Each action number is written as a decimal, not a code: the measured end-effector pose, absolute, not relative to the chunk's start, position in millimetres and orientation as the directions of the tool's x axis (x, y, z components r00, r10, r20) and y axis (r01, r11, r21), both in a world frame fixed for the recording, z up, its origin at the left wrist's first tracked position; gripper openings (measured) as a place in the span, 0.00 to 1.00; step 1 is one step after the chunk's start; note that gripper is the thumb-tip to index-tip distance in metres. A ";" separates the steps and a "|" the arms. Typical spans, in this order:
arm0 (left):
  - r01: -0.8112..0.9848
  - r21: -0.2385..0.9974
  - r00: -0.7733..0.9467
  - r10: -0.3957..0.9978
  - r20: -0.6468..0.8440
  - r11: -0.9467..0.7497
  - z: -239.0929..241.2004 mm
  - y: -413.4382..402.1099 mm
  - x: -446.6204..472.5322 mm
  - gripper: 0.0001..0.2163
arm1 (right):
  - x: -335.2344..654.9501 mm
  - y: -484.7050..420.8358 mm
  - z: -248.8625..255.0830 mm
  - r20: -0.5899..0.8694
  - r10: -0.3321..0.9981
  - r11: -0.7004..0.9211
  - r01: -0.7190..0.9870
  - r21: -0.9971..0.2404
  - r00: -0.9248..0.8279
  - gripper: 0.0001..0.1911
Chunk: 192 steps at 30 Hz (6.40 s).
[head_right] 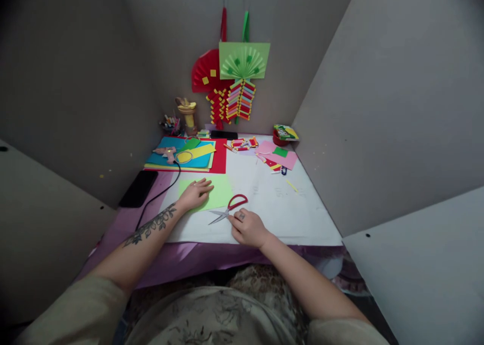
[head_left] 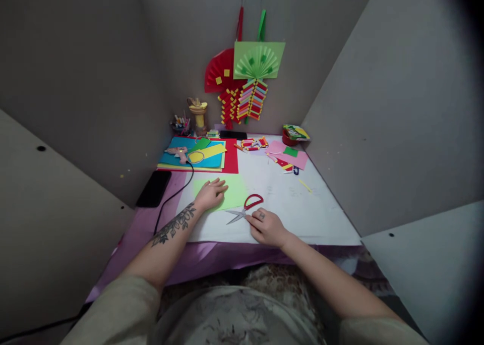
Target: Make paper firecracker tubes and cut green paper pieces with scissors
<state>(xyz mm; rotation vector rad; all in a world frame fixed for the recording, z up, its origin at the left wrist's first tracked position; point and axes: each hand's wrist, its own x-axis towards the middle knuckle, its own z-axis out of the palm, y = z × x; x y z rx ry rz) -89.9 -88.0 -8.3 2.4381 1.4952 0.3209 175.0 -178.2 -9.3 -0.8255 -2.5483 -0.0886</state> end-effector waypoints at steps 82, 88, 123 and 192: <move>0.815 0.264 0.527 0.849 0.029 -0.515 -2.8 -91.4 -118.8 0.19 | 140.1 -175.9 -2.4 0.356 0.600 0.775 0.631 -0.035 -0.716 0.18; 0.818 0.279 0.524 0.852 0.002 -0.504 -0.4 -90.6 -118.0 0.20 | 133.6 -172.3 2.4 0.300 0.599 0.786 0.616 -0.044 -0.743 0.18; 0.827 0.241 0.523 0.852 -0.002 -0.507 1.5 -91.3 -116.5 0.19 | 118.8 -165.4 8.5 0.235 0.425 0.904 0.422 -0.065 -0.874 0.14; 0.800 0.214 0.554 0.827 0.097 -0.561 -2.6 -87.0 -121.6 0.19 | 310.8 -92.1 -32.5 0.281 0.944 -0.120 0.972 -0.201 0.175 0.12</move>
